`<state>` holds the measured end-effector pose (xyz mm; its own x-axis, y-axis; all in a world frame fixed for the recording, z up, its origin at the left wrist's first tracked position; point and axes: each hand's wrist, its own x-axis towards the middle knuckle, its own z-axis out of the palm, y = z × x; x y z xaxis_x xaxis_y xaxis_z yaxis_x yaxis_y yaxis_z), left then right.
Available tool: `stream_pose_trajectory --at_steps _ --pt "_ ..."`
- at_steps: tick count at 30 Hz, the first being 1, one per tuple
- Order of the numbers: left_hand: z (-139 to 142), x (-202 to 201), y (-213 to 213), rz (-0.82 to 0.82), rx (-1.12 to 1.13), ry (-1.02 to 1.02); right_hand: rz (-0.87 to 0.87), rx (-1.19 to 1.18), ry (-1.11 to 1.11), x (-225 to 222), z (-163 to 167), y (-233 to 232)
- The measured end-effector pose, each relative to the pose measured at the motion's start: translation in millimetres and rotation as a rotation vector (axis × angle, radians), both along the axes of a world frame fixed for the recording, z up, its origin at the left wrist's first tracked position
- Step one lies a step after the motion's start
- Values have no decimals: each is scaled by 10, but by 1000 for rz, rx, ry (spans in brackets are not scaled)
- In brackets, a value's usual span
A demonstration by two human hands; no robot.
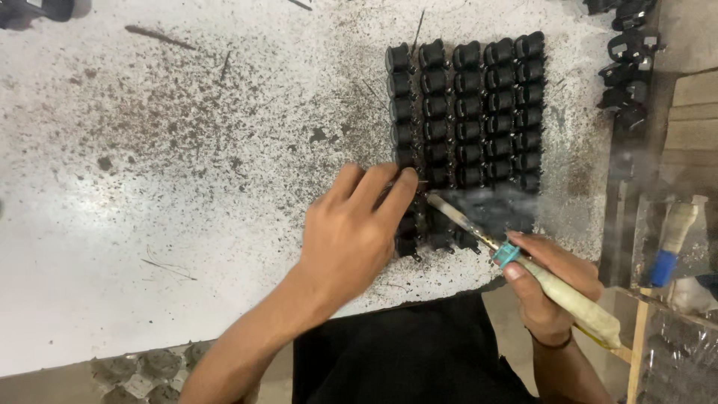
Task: The person arranges black plastic electrical components into rows on a workbench, then uses a soldering iron to solder wire leads onto the terminals of each component one at a time, working through the arranged batch.
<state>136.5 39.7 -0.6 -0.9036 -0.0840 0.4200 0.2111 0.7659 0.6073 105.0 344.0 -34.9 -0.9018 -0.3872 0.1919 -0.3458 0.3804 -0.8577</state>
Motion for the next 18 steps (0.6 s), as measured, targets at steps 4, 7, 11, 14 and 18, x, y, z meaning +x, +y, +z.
stream_pose_trajectory --at_steps 4,7,11,14,18 --pt "-485 -14 175 -33 23 -162 14 -3 24 -28 -15 -16" --pt "-631 46 224 -46 7 -203 4 28 -31 -37 31 -89" --pt "-615 51 222 -68 -9 -201 24 86 8 -45 115 -169" --pt "-607 31 219 -39 -17 -189 42 179 45 -52 196 -199" --pt "-639 33 223 -20 -53 -195 38 215 32 -69 254 -251"
